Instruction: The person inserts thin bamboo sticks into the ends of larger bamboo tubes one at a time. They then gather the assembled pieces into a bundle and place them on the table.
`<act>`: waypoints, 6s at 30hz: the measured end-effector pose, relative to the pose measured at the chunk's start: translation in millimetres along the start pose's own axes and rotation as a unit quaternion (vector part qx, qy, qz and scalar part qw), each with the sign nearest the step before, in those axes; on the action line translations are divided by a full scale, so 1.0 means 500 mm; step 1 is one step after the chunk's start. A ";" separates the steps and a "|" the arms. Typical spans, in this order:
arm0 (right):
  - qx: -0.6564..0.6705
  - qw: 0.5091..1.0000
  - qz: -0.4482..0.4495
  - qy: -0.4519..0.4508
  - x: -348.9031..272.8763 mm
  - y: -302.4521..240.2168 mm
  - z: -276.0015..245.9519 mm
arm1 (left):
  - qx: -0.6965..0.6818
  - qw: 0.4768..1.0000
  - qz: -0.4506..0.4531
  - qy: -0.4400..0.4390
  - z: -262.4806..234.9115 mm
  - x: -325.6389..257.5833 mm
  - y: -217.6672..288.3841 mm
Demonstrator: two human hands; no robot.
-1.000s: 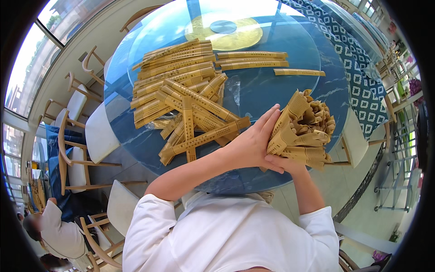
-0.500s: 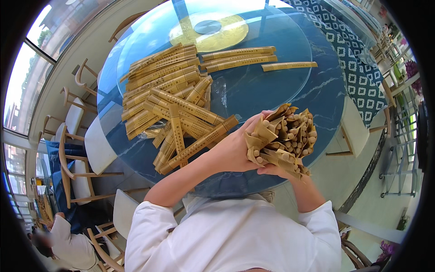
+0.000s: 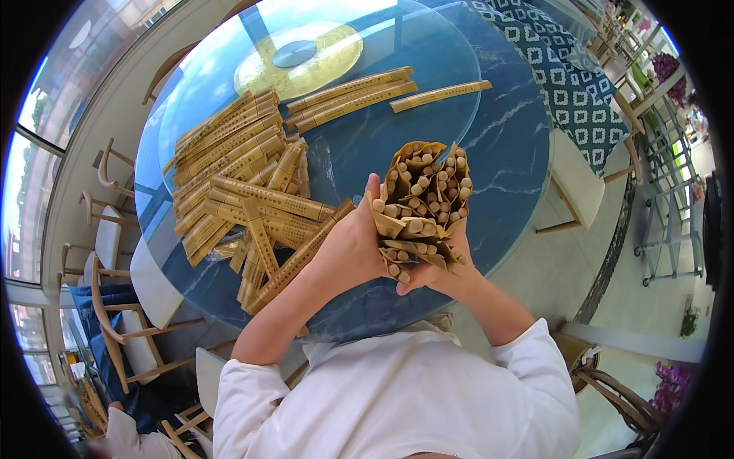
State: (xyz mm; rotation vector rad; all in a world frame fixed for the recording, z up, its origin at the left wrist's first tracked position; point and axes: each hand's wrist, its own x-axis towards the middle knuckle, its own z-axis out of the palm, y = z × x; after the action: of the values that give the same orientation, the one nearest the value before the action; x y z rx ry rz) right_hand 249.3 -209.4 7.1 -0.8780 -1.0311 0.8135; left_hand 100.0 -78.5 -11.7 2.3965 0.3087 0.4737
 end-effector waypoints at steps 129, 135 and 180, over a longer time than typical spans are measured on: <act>-0.449 0.855 -0.075 -0.251 0.079 0.065 0.007 | 0.283 0.887 -0.347 0.113 -0.234 -0.224 0.038; -0.591 0.724 -0.106 -0.341 0.102 0.099 0.179 | 0.250 0.873 -0.405 0.109 -0.096 -0.325 0.020; -0.636 0.602 -0.344 -0.338 0.089 0.118 0.124 | 0.335 0.911 -0.232 0.060 -0.132 -0.348 0.008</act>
State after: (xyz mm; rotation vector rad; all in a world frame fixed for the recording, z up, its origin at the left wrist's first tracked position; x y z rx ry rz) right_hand 195.7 -132.0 -13.5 -1.1611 -2.5551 -0.5307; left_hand -84.4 -102.8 -6.5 2.8025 1.2375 0.3179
